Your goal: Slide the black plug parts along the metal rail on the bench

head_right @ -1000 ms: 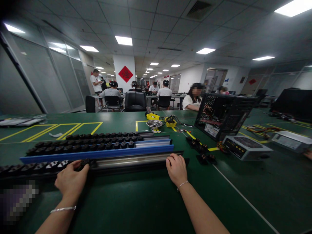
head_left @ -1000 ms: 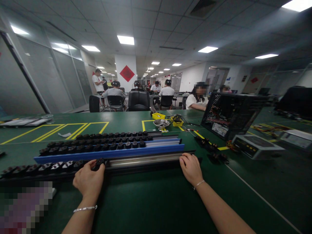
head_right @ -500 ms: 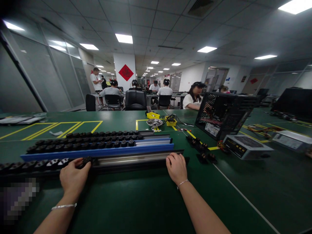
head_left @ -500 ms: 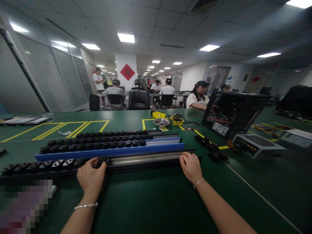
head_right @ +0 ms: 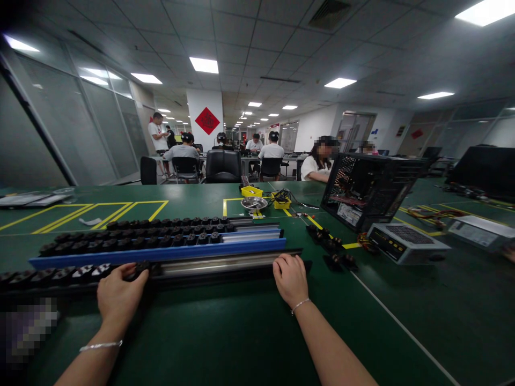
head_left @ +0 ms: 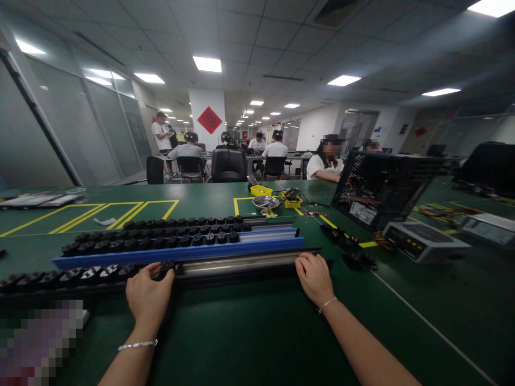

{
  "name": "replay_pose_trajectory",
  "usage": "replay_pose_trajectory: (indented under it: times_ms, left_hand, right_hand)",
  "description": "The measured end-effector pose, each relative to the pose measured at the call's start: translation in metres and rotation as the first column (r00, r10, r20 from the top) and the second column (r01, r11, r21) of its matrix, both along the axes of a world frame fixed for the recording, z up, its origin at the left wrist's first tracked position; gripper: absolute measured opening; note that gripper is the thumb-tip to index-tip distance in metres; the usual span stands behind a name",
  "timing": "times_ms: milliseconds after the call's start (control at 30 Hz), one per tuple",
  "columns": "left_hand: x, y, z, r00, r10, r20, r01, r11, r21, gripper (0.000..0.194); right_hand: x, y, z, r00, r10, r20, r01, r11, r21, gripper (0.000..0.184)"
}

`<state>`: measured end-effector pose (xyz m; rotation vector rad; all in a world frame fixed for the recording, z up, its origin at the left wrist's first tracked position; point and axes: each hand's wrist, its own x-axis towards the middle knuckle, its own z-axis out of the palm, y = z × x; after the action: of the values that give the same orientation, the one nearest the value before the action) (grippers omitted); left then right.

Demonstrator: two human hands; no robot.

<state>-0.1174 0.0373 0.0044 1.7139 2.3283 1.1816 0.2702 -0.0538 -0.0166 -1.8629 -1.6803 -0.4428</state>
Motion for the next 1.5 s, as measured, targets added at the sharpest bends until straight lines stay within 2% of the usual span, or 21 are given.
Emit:
replay_pose_trajectory:
  times_ms: [167,433,567,933,1233,1500]
  left_hand:
    - [0.0016,0.001,0.0024,0.996,-0.024,-0.09,0.021,0.999,-0.027,0.042]
    - [0.003,0.0001,0.0026,0.971,0.01,-0.24,-0.042,0.991,-0.131,0.055]
    - [0.0037,-0.0008,0.0022,0.973,0.013,-0.23,-0.054,0.983,-0.175,0.056]
    - [0.005,-0.0041,0.0042,0.986,0.011,-0.166,-0.039,0.985,-0.165,0.05]
    - [0.0032,-0.0002,-0.0013,0.988,0.004,-0.152,-0.031,0.984,-0.178,0.049]
    - [0.0027,-0.0008,-0.0013,0.988,-0.016,-0.153,-0.013,0.983,-0.184,0.051]
  right_hand:
    - [0.0002,-0.0001,-0.0003,1.0,0.003,-0.003,-0.004,1.0,-0.009,0.032]
    - [-0.0003,-0.0003,0.0003,1.0,0.001,-0.011,-0.001,1.0,-0.01,0.033]
    - [-0.0006,-0.0003,0.0002,1.0,0.0,-0.009,0.0,1.0,-0.002,0.032]
    - [0.0,-0.0007,0.0004,0.999,0.016,-0.04,-0.016,1.0,-0.009,0.03]
    - [0.0024,-0.0023,-0.0019,0.996,0.072,-0.045,-0.072,0.997,-0.017,0.026]
    - [0.0022,-0.0014,-0.0044,0.999,0.037,0.004,-0.037,0.999,-0.008,0.03]
